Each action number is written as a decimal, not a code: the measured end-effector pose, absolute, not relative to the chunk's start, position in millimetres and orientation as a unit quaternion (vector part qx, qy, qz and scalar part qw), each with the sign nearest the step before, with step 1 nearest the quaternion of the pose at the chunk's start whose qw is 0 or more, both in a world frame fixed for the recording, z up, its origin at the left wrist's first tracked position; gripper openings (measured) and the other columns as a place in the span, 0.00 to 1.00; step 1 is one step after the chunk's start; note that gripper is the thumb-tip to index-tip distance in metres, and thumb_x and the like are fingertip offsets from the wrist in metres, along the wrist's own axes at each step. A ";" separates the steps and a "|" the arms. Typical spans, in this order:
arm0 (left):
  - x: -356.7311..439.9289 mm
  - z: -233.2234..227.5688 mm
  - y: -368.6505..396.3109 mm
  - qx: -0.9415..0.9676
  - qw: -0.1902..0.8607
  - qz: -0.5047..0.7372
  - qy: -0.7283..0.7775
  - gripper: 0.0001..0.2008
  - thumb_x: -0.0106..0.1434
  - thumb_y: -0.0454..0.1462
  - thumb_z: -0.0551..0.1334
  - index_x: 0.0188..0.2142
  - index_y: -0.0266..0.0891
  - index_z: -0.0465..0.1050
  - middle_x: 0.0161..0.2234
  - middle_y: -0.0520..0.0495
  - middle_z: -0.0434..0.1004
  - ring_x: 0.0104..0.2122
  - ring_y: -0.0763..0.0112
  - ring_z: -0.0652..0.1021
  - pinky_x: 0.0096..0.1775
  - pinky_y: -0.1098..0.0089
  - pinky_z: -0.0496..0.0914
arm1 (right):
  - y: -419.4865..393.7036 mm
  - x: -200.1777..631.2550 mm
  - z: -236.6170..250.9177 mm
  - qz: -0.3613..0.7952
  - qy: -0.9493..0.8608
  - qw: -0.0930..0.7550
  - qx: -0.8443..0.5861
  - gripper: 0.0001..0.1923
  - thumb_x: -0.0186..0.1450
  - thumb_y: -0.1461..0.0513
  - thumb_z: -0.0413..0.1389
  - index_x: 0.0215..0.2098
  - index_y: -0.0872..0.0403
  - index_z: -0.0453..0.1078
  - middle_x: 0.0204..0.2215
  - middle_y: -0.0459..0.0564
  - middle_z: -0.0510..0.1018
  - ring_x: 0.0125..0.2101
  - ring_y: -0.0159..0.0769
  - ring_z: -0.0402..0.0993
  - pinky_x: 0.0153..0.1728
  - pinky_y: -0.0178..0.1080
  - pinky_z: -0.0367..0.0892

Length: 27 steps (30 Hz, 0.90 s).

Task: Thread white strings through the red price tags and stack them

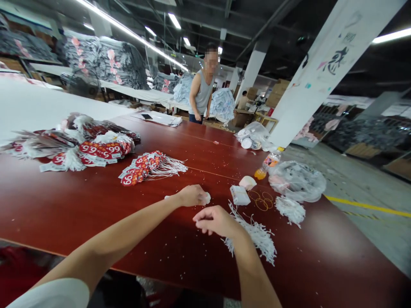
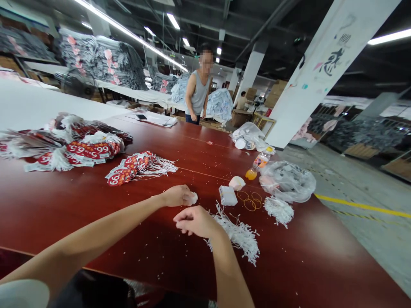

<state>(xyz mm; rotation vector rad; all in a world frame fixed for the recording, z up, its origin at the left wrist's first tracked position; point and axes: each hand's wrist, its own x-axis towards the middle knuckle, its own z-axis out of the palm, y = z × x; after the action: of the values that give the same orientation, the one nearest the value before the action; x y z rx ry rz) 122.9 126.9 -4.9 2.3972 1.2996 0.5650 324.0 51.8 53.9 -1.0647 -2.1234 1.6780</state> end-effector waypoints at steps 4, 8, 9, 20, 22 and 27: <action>127.6 0.3 124.7 0.857 0.166 0.194 0.447 0.09 0.66 0.37 0.61 0.38 0.46 0.82 0.38 0.51 0.79 0.36 0.70 0.77 0.39 0.74 0.68 | 47.9 311.3 44.3 0.600 -0.729 0.036 -0.327 0.11 0.59 0.56 0.63 0.35 0.55 0.77 0.20 0.42 0.74 0.20 0.28 0.68 0.22 0.30 0.64; 149.0 -1.8 117.7 0.843 0.048 0.199 0.498 0.09 0.66 0.38 0.60 0.34 0.42 0.79 0.36 0.46 0.77 0.39 0.62 0.76 0.44 0.66 0.66 | 54.1 305.6 34.2 0.551 -0.770 0.061 -0.316 0.09 0.60 0.57 0.62 0.35 0.54 0.77 0.23 0.41 0.75 0.21 0.27 0.65 0.23 0.29 0.59; 153.5 -2.8 115.4 0.840 0.012 0.202 0.503 0.09 0.67 0.38 0.60 0.34 0.42 0.79 0.36 0.45 0.77 0.39 0.61 0.75 0.44 0.64 0.65 | 56.0 304.5 32.8 0.551 -0.773 0.069 -0.306 0.09 0.61 0.57 0.62 0.35 0.54 0.78 0.24 0.41 0.76 0.23 0.27 0.65 0.24 0.29 0.59; 101.4 14.6 27.9 0.658 0.138 0.447 0.590 0.05 0.68 0.39 0.59 0.41 0.42 0.73 0.35 0.53 0.80 0.29 0.73 0.76 0.34 0.73 0.68 | 62.8 296.3 26.9 0.212 -0.841 0.273 -0.415 0.15 0.72 0.56 0.47 0.31 0.51 0.70 0.24 0.47 0.73 0.25 0.36 0.66 0.30 0.36 0.57; 95.7 12.0 14.6 0.671 0.142 0.454 0.569 0.05 0.68 0.37 0.59 0.41 0.42 0.73 0.36 0.53 0.80 0.30 0.73 0.77 0.35 0.73 0.69 | 65.0 290.5 24.0 0.194 -0.848 0.259 -0.420 0.15 0.72 0.56 0.47 0.31 0.50 0.69 0.24 0.47 0.73 0.25 0.37 0.66 0.29 0.36 0.56; 87.8 0.9 7.3 0.712 0.098 0.439 0.539 0.06 0.68 0.36 0.58 0.43 0.42 0.72 0.37 0.50 0.80 0.34 0.70 0.79 0.38 0.71 0.70 | 59.0 281.0 21.1 0.205 -0.854 0.249 -0.408 0.15 0.71 0.57 0.47 0.28 0.50 0.65 0.23 0.46 0.71 0.24 0.36 0.64 0.28 0.36 0.56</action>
<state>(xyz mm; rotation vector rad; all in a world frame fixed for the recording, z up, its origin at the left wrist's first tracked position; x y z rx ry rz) 87.8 7.3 0.9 2.1082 1.5950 1.2980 281.0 59.0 21.1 -1.1122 -2.3267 0.5596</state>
